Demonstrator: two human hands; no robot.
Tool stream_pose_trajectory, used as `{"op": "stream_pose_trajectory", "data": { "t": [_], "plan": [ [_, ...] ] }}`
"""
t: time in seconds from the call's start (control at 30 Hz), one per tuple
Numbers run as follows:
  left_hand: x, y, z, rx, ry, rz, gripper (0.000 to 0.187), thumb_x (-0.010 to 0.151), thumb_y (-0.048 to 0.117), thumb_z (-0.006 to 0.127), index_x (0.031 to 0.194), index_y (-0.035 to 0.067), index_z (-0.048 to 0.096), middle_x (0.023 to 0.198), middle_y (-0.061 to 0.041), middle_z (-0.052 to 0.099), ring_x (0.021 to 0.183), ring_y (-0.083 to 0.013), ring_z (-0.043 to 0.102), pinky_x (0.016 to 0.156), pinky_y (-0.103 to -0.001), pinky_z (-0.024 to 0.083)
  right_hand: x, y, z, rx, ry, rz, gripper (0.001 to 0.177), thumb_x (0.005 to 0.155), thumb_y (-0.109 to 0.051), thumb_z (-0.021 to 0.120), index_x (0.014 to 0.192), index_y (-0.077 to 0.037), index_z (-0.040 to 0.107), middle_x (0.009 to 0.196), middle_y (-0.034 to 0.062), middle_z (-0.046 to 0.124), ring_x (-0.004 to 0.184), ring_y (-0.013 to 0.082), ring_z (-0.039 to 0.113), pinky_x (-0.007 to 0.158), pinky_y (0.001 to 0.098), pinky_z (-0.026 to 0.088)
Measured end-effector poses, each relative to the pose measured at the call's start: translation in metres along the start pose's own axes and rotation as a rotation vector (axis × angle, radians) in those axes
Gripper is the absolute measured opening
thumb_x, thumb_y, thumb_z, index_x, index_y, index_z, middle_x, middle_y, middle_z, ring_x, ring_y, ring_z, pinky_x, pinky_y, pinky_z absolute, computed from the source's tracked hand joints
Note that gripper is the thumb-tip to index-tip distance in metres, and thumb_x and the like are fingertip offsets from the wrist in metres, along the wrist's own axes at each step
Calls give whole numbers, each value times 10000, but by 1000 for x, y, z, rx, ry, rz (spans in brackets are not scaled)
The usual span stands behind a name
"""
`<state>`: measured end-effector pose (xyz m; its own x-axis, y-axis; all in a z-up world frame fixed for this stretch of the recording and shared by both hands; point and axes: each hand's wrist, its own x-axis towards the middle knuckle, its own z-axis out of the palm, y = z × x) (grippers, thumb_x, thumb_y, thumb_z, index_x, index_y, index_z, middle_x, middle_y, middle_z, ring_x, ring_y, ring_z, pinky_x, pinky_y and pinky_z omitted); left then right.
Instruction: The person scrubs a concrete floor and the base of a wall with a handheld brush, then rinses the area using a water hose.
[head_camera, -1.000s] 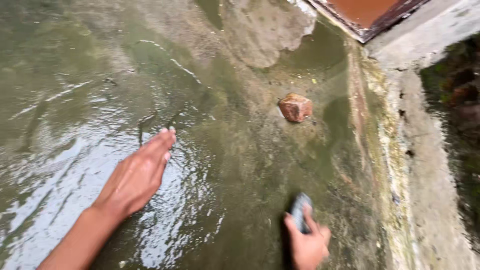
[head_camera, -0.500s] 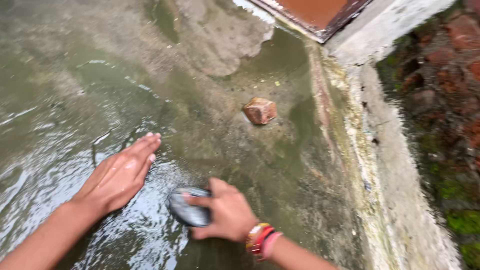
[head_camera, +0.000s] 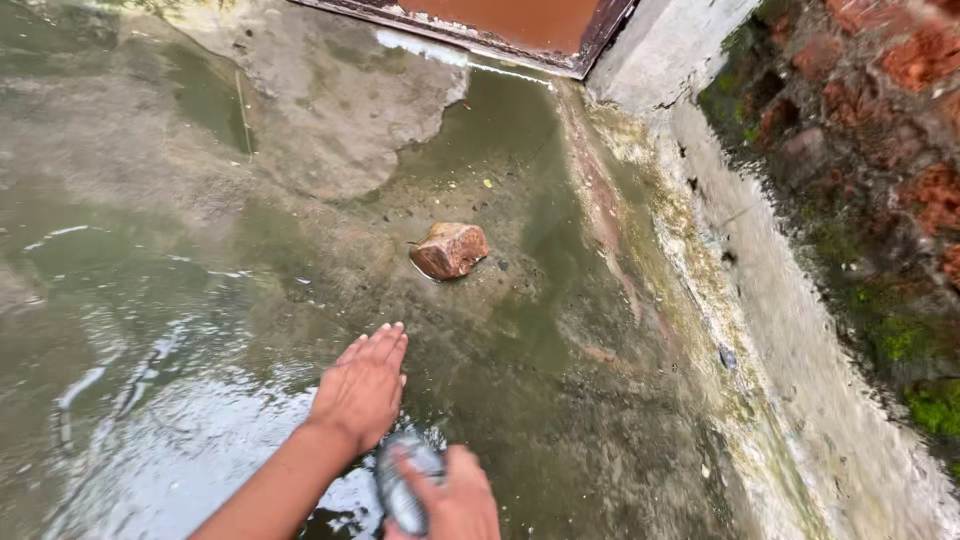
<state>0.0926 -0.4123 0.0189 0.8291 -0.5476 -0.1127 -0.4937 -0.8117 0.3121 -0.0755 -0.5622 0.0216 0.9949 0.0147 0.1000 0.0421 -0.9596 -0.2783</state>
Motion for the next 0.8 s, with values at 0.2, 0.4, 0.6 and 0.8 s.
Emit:
{"op": "stream_pose_trajectory", "data": {
  "t": [0.2, 0.4, 0.6, 0.8],
  "plan": [
    [40, 57, 58, -59, 1, -36, 582, 1025, 308, 364, 1524, 16, 292, 1649, -89, 224, 1518, -202, 209, 1235, -364, 167, 31, 194, -78, -386, -262, 714, 796, 662, -754, 719, 1327, -321, 655, 1121, 100, 560, 943, 282, 676, 838, 418, 567],
    [44, 78, 75, -95, -131, -43, 629, 1028, 335, 318, 1569, 31, 219, 1690, -68, 147, 1502, -181, 169, 1218, -331, 136, 42, 293, -87, -332, -72, 1061, 827, 714, -823, 655, 1423, -403, 593, 1157, 197, 594, 979, 347, 669, 889, 499, 507],
    [57, 74, 62, -42, -121, -57, 612, 1021, 357, 317, 1547, 48, 272, 1675, -48, 192, 1525, -181, 216, 1224, -324, 174, 109, 143, -10, -55, -20, 211, 751, 647, -633, 775, 1306, -274, 738, 1098, 236, 578, 1104, 399, 554, 905, 512, 440],
    [64, 94, 53, -57, -93, 36, 593, 1034, 368, 315, 1518, 27, 311, 1637, -76, 253, 1501, -198, 250, 1227, -317, 195, 36, 320, -102, -390, -290, 802, 873, 688, -844, 603, 1459, -441, 533, 1129, 111, 588, 921, 209, 680, 790, 382, 591]
  ]
}}
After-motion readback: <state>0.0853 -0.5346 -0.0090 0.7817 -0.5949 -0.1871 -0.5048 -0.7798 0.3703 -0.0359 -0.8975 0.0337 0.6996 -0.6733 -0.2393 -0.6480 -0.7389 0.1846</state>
